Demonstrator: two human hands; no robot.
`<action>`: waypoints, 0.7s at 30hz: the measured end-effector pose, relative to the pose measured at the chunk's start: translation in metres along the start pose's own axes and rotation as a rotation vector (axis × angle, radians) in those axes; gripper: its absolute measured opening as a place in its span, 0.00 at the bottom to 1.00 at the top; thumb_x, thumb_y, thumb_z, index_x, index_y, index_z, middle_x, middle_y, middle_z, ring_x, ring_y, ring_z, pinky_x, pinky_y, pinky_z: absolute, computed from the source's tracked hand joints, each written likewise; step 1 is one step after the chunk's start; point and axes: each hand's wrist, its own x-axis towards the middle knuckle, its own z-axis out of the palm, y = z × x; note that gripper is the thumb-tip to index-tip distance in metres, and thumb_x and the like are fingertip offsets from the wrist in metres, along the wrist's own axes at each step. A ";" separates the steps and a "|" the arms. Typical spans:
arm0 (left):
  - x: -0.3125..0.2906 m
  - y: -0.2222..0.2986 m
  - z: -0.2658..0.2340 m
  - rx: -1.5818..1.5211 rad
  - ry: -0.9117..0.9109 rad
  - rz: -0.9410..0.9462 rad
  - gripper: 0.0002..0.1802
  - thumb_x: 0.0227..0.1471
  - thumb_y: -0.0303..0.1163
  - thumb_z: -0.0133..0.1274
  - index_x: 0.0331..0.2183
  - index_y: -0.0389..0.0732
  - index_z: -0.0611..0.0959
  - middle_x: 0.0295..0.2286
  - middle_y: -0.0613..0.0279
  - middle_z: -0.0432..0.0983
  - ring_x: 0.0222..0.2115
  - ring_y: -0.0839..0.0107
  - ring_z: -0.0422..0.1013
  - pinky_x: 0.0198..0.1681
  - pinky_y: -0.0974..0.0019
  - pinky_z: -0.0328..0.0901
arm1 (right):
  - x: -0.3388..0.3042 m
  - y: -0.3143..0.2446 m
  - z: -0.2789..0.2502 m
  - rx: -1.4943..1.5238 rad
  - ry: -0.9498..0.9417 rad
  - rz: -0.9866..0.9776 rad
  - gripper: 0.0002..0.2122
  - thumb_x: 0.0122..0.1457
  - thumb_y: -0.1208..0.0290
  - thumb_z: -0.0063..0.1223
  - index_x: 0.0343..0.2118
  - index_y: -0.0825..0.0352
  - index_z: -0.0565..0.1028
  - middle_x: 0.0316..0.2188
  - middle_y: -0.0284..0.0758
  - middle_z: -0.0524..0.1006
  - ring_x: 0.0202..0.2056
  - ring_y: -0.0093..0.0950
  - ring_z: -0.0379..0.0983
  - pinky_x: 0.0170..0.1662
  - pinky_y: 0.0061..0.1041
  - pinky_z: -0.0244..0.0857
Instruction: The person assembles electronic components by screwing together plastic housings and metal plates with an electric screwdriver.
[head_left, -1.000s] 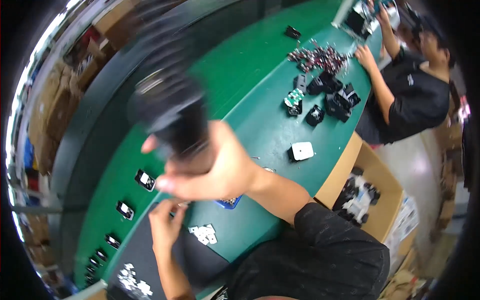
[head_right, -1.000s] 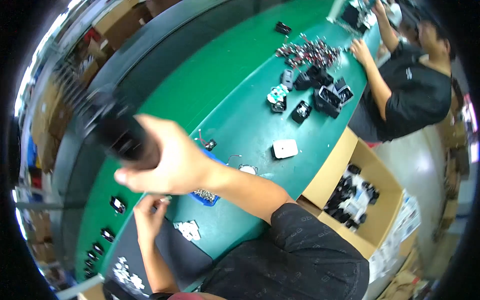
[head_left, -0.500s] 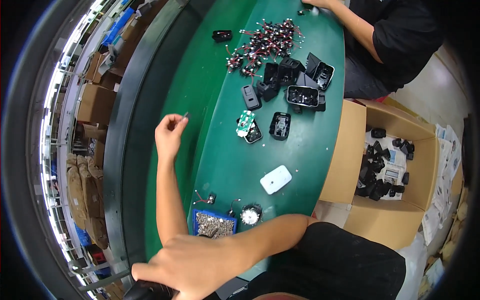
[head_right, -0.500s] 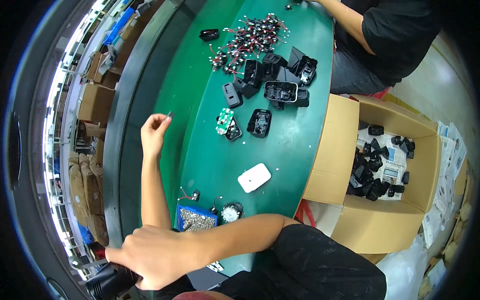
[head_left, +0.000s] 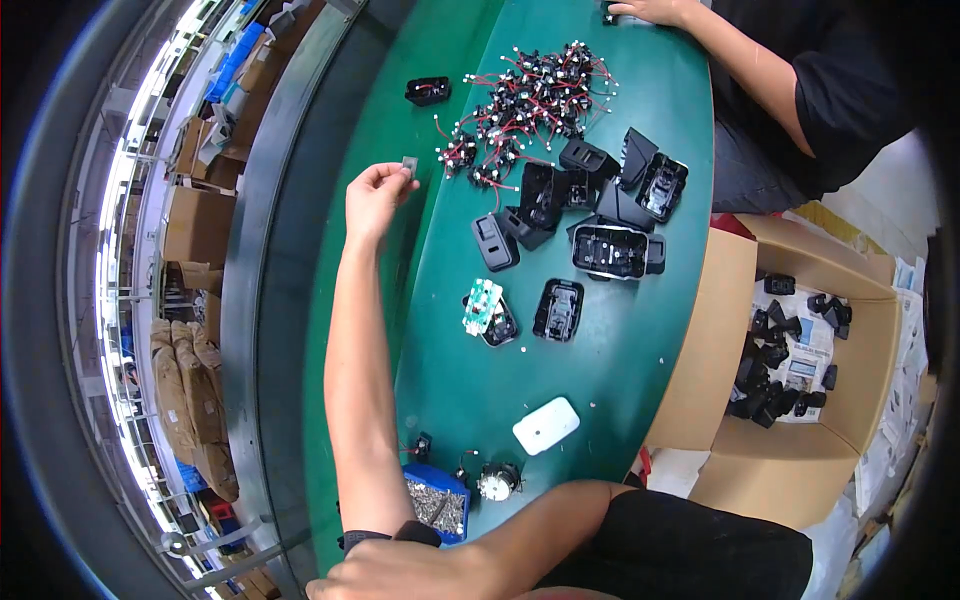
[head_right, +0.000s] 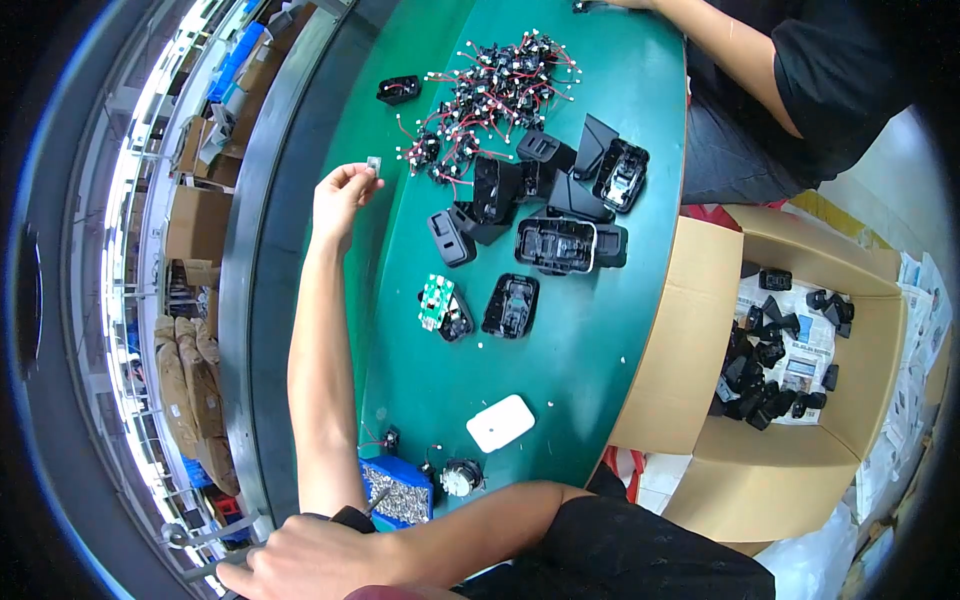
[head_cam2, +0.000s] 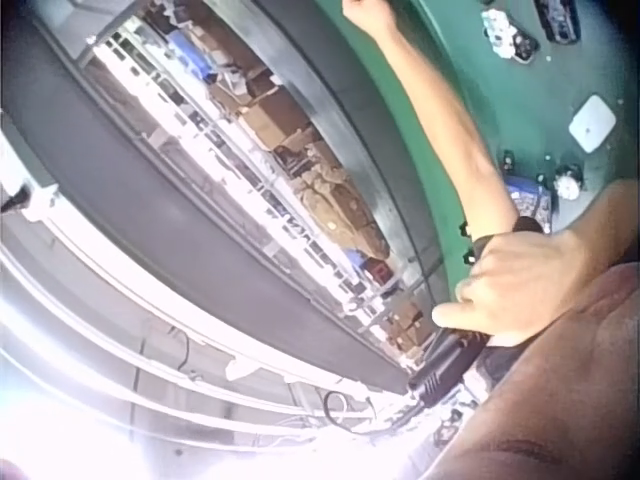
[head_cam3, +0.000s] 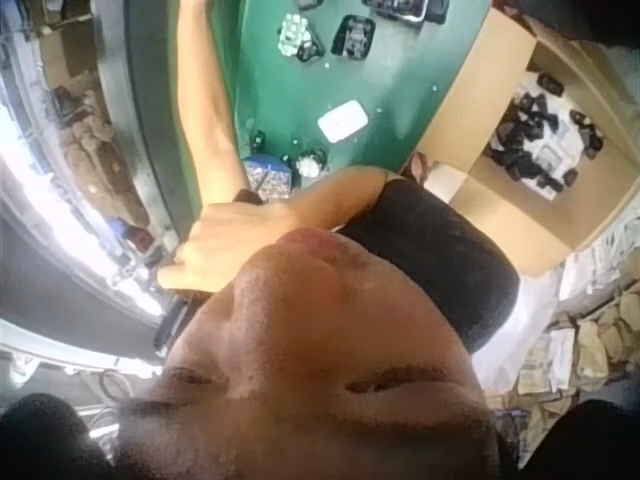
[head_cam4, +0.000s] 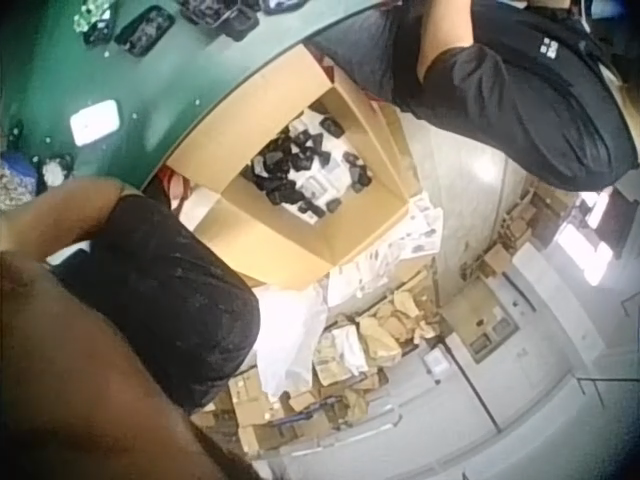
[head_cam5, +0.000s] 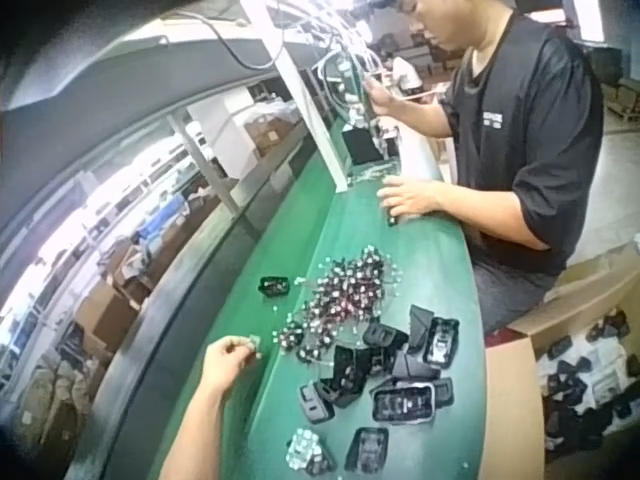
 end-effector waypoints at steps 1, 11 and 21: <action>0.004 0.003 0.008 -0.126 0.007 -0.043 0.06 0.52 0.27 0.55 0.32 0.34 0.80 0.26 0.64 0.77 0.27 0.77 0.74 0.31 0.76 0.66 | -0.002 -0.002 -0.001 -0.004 0.006 -0.006 0.12 0.58 0.63 0.40 0.38 0.65 0.70 0.25 0.41 0.77 0.28 0.39 0.77 0.30 0.39 0.69; 0.037 0.015 0.004 -0.068 0.024 -0.059 0.09 0.52 0.30 0.56 0.34 0.35 0.79 0.29 0.63 0.78 0.28 0.76 0.75 0.29 0.76 0.65 | -0.020 -0.016 0.002 -0.157 0.067 -0.052 0.13 0.55 0.68 0.41 0.42 0.65 0.71 0.25 0.41 0.78 0.28 0.36 0.78 0.26 0.36 0.70; -0.055 0.029 -0.031 -0.699 0.282 0.150 0.10 0.55 0.29 0.51 0.40 0.38 0.74 0.29 0.66 0.73 0.28 0.80 0.69 0.29 0.80 0.61 | -0.038 -0.026 -0.014 -0.132 0.065 -0.096 0.13 0.57 0.66 0.41 0.42 0.63 0.71 0.26 0.42 0.78 0.28 0.36 0.78 0.28 0.37 0.71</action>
